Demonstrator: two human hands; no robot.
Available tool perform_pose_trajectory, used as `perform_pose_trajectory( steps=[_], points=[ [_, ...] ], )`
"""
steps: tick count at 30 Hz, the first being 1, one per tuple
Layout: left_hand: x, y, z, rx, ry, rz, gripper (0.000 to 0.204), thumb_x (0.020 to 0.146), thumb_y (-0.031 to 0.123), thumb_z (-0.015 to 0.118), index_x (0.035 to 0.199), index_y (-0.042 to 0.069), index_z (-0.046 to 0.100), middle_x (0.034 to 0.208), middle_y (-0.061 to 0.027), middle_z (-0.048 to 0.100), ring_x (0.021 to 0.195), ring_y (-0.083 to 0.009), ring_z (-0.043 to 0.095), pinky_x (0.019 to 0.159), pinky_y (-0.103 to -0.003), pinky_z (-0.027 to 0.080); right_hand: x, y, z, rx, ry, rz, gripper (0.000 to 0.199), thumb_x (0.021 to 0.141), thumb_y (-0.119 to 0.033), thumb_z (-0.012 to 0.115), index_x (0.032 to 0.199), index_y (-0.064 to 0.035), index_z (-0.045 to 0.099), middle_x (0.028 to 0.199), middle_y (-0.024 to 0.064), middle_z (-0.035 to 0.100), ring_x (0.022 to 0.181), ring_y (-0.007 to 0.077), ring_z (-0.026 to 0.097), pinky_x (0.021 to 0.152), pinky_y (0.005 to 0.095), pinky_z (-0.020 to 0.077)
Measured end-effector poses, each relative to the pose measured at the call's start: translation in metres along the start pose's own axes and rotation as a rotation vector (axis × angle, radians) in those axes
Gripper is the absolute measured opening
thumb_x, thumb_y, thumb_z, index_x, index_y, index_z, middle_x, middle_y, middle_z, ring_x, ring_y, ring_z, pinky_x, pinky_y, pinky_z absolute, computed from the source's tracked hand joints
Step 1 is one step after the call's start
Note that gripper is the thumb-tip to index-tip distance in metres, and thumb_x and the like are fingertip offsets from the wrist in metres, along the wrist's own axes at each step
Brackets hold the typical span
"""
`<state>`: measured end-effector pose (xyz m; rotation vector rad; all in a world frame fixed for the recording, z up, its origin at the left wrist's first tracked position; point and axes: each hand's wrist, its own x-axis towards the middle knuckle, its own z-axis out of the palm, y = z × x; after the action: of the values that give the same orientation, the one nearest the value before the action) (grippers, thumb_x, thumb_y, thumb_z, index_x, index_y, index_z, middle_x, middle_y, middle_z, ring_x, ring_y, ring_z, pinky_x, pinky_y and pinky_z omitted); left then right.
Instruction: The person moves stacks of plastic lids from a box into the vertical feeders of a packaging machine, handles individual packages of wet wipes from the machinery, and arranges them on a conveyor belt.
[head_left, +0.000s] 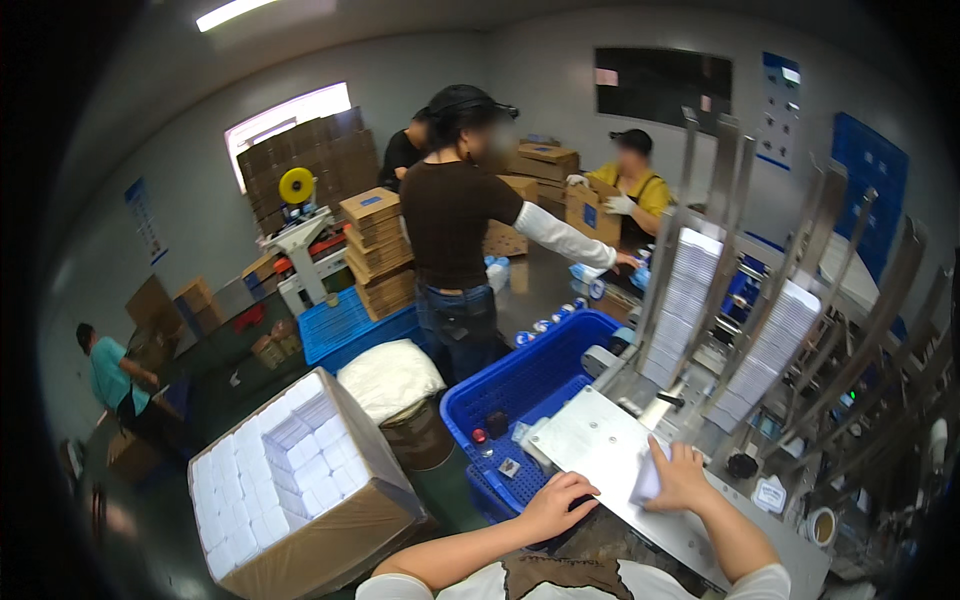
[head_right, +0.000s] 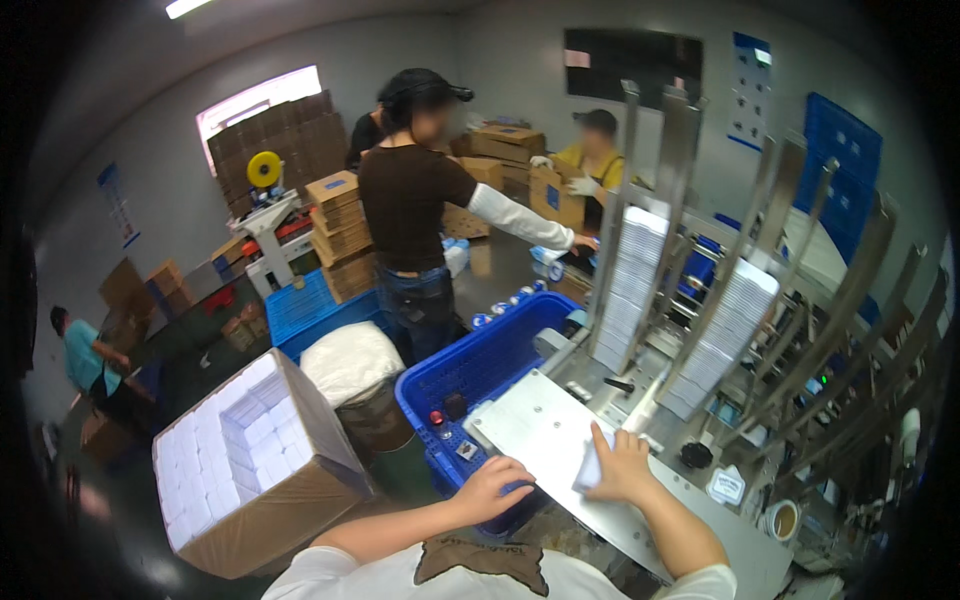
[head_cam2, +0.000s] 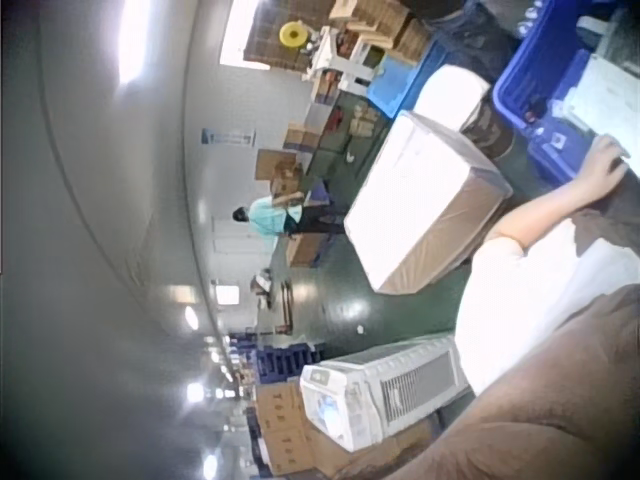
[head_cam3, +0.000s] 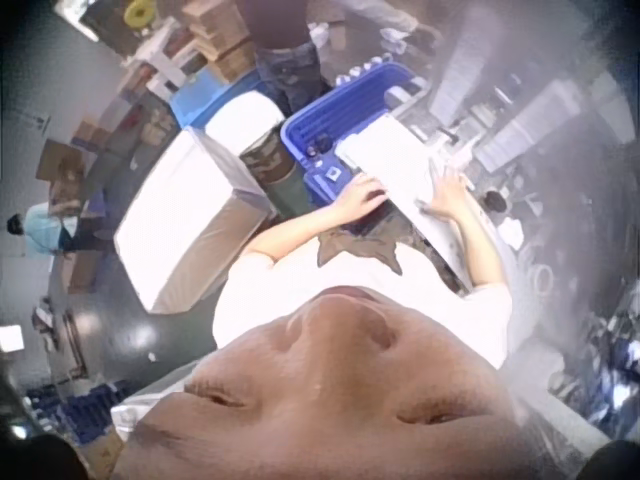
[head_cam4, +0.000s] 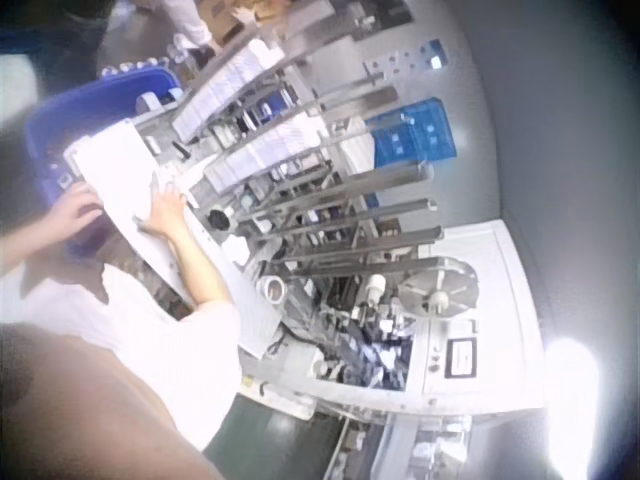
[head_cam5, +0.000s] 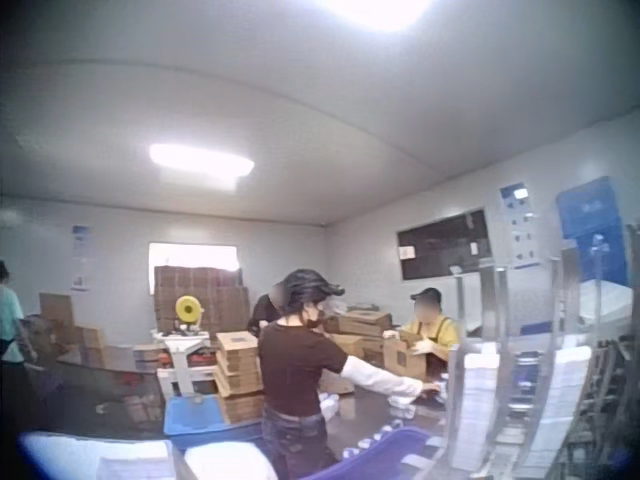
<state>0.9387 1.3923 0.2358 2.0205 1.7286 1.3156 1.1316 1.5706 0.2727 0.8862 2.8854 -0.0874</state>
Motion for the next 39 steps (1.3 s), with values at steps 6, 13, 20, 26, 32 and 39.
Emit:
perform_pose_trajectory(
  steps=[6,13,20,26,32,39],
  points=[
    [0.040,0.032,0.023,0.281,0.123,0.269,0.020,0.071,0.018,0.075,0.087,0.010,0.066,0.089,-0.0061,0.054,0.079,-0.0261,0.054,0.067,-0.038,0.044,0.016,0.000,0.017,0.970,0.222,-0.024,0.122,0.056,-0.039,0.082,0.149,-0.0067,0.010,0.124,0.0275,0.039,0.118,0.0399,0.040,0.103,0.0428,0.0314],
    [0.056,0.054,0.027,0.069,0.028,0.268,0.016,0.070,0.013,0.077,0.079,0.008,0.064,0.088,-0.0090,0.049,0.086,-0.0290,0.049,0.074,-0.036,0.042,0.012,0.015,-0.024,2.188,0.515,0.085,0.097,0.075,-0.012,0.071,0.149,-0.0128,0.009,0.125,0.0138,0.050,0.115,0.0269,0.052,0.096,0.0401,0.0455],
    [0.028,0.036,0.010,0.135,-0.067,0.109,0.013,0.075,0.013,0.073,0.081,0.005,0.065,0.093,-0.0115,0.051,0.088,-0.0304,0.050,0.077,-0.038,0.043,0.008,0.090,-0.261,0.549,1.512,-0.324,0.127,0.058,-0.035,0.084,0.149,-0.0136,-0.002,0.132,0.0184,0.036,0.119,0.0314,0.044,0.101,0.0458,0.0373],
    [-0.018,-0.012,0.003,0.329,-0.158,0.027,0.017,0.076,0.016,0.070,0.085,0.004,0.063,0.095,-0.0127,0.052,0.089,-0.0279,0.051,0.075,-0.036,0.044,0.027,0.165,-0.409,-0.855,1.507,0.269,0.121,0.057,-0.028,0.086,0.150,-0.0271,0.008,0.128,0.0190,0.040,0.122,0.0358,0.039,0.102,0.0469,0.0318],
    [-0.053,-0.020,-0.006,0.308,-0.138,-0.079,0.019,0.076,0.016,0.067,0.089,0.004,0.062,0.095,-0.0140,0.052,0.088,-0.0285,0.051,0.074,-0.039,0.043,0.042,0.160,-0.348,-0.896,0.874,0.436,0.119,0.060,-0.028,0.085,0.150,-0.0289,0.007,0.130,0.0211,0.041,0.124,0.0329,0.039,0.100,0.0449,0.0323],
    [-0.056,-0.022,-0.006,0.254,-0.220,-0.107,0.015,0.073,0.012,0.073,0.072,0.004,0.060,0.081,-0.0113,0.050,0.074,-0.0293,0.051,0.062,-0.038,0.043,0.033,0.154,-0.282,-0.720,0.508,0.353,0.128,0.052,-0.032,0.090,0.149,-0.0346,0.007,0.129,0.0179,0.048,0.125,0.0328,0.042,0.106,0.0440,0.0291]
  ],
)
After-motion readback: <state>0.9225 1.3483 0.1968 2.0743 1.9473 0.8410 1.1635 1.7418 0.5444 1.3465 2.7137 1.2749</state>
